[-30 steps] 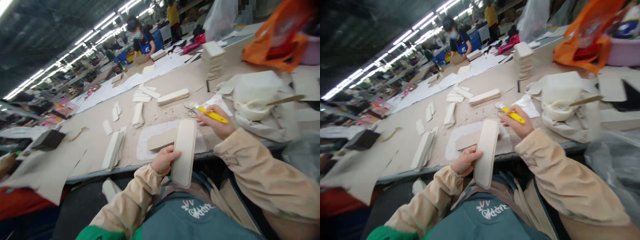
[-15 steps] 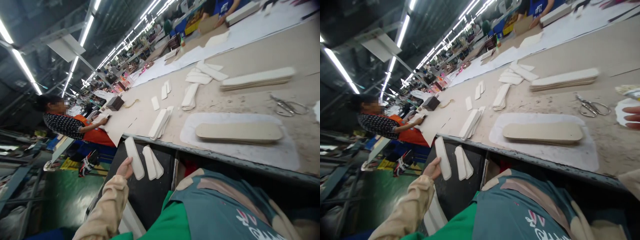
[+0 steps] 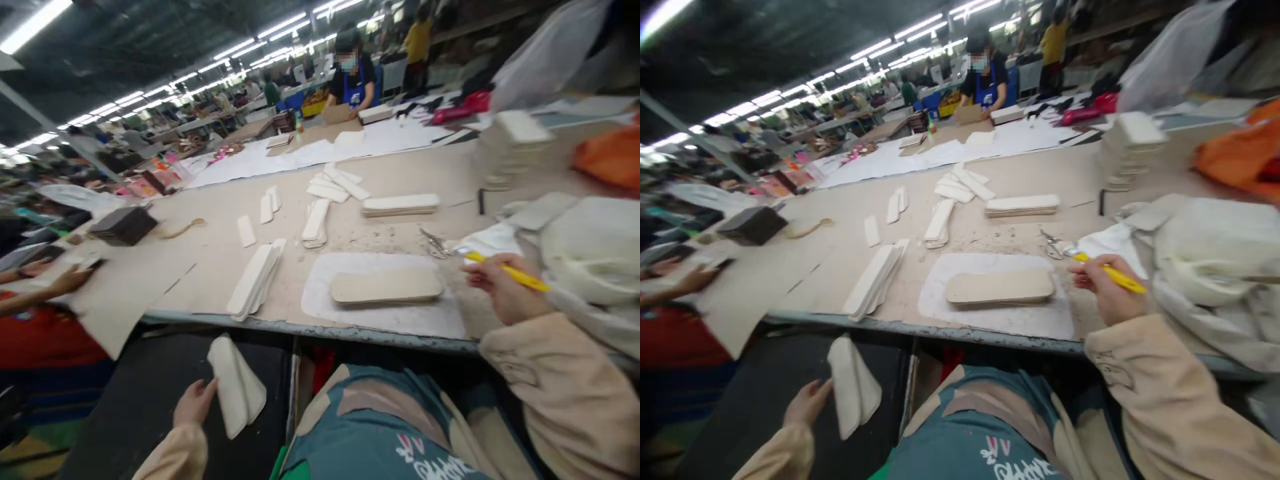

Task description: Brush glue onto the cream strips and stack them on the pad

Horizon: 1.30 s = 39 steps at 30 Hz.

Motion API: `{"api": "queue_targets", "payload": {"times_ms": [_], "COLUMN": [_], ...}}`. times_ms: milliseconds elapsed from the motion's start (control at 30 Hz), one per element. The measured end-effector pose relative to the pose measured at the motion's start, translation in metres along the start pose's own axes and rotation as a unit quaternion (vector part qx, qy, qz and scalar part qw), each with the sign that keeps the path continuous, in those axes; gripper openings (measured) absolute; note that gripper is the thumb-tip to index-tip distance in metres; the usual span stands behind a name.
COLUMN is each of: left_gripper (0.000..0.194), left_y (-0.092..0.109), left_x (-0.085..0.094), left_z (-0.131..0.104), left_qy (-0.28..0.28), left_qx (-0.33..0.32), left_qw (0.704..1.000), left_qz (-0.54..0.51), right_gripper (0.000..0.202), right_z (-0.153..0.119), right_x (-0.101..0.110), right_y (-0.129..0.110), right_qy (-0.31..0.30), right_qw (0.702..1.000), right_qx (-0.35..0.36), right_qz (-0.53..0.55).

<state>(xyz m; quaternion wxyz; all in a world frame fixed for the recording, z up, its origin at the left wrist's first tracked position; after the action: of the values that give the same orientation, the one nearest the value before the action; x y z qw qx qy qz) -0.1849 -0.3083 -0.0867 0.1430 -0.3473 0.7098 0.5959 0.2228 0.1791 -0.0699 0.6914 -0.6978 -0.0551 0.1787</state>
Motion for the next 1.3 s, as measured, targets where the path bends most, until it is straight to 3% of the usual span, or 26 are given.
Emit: {"api": "queue_targets", "payload": {"times_ms": [33,67,100,133,167,200,233,300,400,500,600,767,933,1167,1300], "left_gripper": [0.031,0.021,0.011,0.004,0.011,0.020,0.024,0.032,0.060,0.084,0.088,0.081,0.087,0.089,0.072], "left_y": [0.006,0.016,0.028,0.037,0.039,0.034,0.023,0.004,-0.010,-0.016,-0.023,-0.027,-0.031,-0.034,-0.032], "left_x": [0.008,0.017,0.020,0.013,-0.003,-0.023,-0.044,-0.085,-0.131,-0.153,-0.158,-0.153,-0.152,-0.152,-0.153], "left_z": [0.000,-0.001,-0.002,0.001,0.011,0.027,0.047,0.090,0.160,0.220,0.254,0.262,0.262,0.263,0.263], "left_qy": [0.074,0.178,0.275,0.327,0.329,0.280,0.208,0.096,0.014,-0.059,-0.127,-0.138,-0.136,-0.131,-0.128], "left_qx": [0.005,-0.002,-0.025,-0.060,-0.100,-0.140,-0.169,-0.225,-0.263,-0.242,-0.179,-0.152,-0.157,-0.159,-0.172], "left_qw": [0.994,0.961,0.891,0.805,0.729,0.683,0.669,0.665,0.682,0.712,0.746,0.792,0.775,0.748,0.729], "left_qz": [0.084,0.212,0.360,0.492,0.592,0.660,0.693,0.706,0.682,0.657,0.629,0.575,0.597,0.631,0.650], "right_gripper": [0.042,0.040,0.037,0.036,0.035,0.034,0.033,0.031,0.029,0.027,0.027,0.033,0.034,0.033,0.030], "right_z": [-0.005,-0.011,-0.016,-0.021,-0.026,-0.032,-0.037,-0.046,-0.056,-0.061,-0.061,-0.053,-0.042,-0.037,-0.038], "right_x": [-0.004,-0.006,-0.008,-0.009,-0.009,-0.010,-0.011,-0.014,-0.027,-0.053,-0.089,-0.148,-0.189,-0.206,-0.204], "right_y": [-0.002,-0.004,-0.006,-0.009,-0.011,-0.013,-0.014,-0.016,-0.017,-0.016,-0.009,0.001,0.006,0.015,0.018], "right_qy": [-0.008,-0.002,-0.007,-0.006,-0.005,-0.005,-0.002,0.004,0.009,-0.011,-0.055,-0.134,-0.191,-0.205,-0.194], "right_qw": [1.000,1.000,1.000,0.999,0.998,0.998,0.997,0.996,0.998,0.999,0.998,0.988,0.976,0.969,0.971], "right_qx": [-0.008,-0.001,0.008,0.025,0.043,0.058,0.070,0.078,0.063,0.029,-0.019,-0.070,-0.094,-0.123,-0.122], "right_qz": [-0.003,-0.007,-0.018,-0.029,-0.035,-0.039,-0.039,-0.035,-0.017,0.010,0.021,0.002,-0.033,-0.071,-0.066]}}
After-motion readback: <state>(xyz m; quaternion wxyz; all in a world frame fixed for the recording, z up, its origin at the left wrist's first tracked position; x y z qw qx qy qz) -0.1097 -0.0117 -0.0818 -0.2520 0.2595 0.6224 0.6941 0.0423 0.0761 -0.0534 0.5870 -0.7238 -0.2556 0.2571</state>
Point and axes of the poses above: each hand's wrist, its own z-axis towards the middle knuckle, its own x-axis out of the back of the hand, y = z × x, the point moved 6 cm from there along z, towards the middle knuckle, and after that the axes turned 13 degrees about -y, right-handed, at the moved point
